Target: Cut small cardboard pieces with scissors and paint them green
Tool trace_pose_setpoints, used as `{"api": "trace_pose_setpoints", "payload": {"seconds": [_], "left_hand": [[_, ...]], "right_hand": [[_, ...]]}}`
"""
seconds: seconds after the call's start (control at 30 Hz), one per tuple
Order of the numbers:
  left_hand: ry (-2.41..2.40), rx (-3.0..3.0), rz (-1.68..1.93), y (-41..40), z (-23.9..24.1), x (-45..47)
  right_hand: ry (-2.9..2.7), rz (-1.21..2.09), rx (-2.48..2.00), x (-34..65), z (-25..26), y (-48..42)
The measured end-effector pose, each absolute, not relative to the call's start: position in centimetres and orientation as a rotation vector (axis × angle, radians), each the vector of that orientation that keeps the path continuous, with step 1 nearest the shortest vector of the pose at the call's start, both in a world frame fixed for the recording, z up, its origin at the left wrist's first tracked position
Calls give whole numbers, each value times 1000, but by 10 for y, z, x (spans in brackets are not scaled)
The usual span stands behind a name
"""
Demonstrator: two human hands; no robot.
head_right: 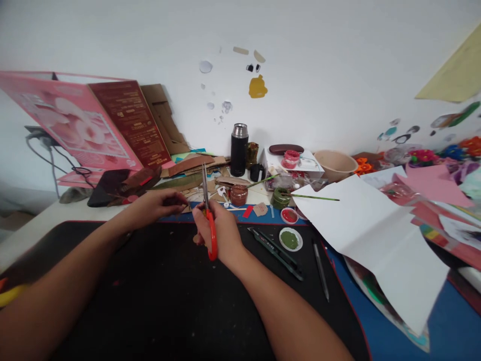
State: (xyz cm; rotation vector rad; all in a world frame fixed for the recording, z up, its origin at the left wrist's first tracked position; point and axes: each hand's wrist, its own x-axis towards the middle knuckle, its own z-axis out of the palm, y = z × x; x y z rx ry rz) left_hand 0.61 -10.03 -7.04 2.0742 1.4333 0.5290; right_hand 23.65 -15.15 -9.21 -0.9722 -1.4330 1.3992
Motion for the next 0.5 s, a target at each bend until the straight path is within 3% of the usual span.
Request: {"api": "trace_pose_setpoints", "payload": {"seconds": [0.3, 0.5], "left_hand": [[1455, 1836, 910, -77, -60, 28], [1026, 1449, 846, -117, -62, 51]], "right_hand": [[-1459, 1414, -957, 237, -102, -147], [-1536, 1437, -934, 237, -102, -150]]}}
